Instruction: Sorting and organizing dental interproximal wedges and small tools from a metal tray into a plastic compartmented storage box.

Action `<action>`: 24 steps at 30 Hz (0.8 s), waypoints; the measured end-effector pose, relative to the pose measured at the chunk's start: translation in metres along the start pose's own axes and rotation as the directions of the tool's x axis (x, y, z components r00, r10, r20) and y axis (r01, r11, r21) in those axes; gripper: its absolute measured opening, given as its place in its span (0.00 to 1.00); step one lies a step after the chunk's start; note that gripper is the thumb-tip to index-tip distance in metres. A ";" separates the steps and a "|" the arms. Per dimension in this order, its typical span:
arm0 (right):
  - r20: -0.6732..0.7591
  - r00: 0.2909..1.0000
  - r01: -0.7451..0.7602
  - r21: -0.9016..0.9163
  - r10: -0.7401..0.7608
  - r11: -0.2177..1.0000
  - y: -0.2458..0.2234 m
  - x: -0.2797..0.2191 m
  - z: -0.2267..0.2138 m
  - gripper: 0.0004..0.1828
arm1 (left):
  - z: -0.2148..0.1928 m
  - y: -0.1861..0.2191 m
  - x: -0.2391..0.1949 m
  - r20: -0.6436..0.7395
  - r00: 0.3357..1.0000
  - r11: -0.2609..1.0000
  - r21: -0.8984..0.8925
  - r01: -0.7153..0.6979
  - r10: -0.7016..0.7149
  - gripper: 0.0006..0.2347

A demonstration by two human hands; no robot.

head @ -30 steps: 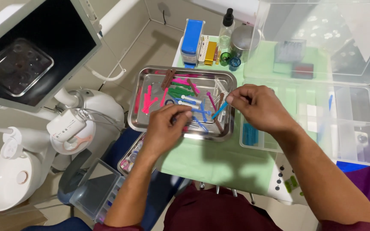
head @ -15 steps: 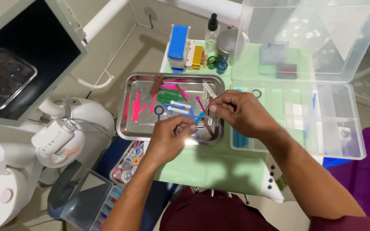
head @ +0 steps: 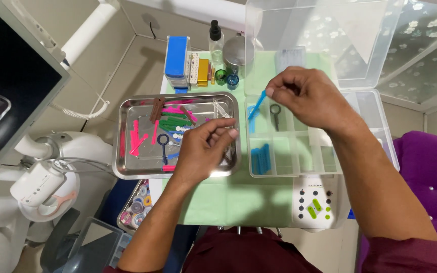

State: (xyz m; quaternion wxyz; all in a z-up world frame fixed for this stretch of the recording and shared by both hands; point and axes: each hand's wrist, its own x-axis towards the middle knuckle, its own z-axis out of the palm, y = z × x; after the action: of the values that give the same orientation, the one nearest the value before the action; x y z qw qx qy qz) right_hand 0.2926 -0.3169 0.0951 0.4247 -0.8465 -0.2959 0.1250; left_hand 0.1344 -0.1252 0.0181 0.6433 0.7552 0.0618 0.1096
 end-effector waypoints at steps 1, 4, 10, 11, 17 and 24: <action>-0.004 1.000 -0.001 0.002 0.001 1.000 0.012 0.006 0.000 0.10 | -0.004 -0.004 -0.001 0.004 1.000 1.000 0.003 -0.001 0.001 0.11; 0.039 0.996 -0.081 -0.088 0.085 0.993 0.045 0.019 0.005 0.08 | -0.016 -0.016 -0.003 -0.136 0.991 0.998 0.058 0.001 0.007 0.10; 0.142 0.988 0.117 -0.383 -0.067 0.916 0.066 0.032 0.029 0.07 | -0.048 -0.028 -0.018 -0.323 0.946 0.984 0.175 0.039 0.020 0.10; 0.141 0.989 0.099 -0.432 -0.041 0.896 0.066 0.032 0.032 0.08 | -0.051 -0.033 -0.020 -0.344 0.939 0.984 0.172 0.036 0.026 0.10; 0.155 0.987 0.134 -0.731 -0.028 0.669 0.050 0.032 0.049 0.09 | -0.071 -0.048 -0.037 -0.414 0.910 0.998 0.057 0.022 0.004 0.10; 0.136 0.973 0.219 -0.806 -0.188 0.550 0.046 0.021 0.048 0.10 | -0.119 -0.041 -0.061 -0.633 0.773 0.979 0.184 0.091 0.047 0.10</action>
State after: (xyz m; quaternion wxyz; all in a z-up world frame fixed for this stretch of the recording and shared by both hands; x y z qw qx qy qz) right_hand 0.3058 -0.2945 0.0303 -0.0065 -0.9042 -0.4227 -0.0610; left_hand 0.0479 -0.0187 -0.0102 0.5050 0.7351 0.2946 0.3433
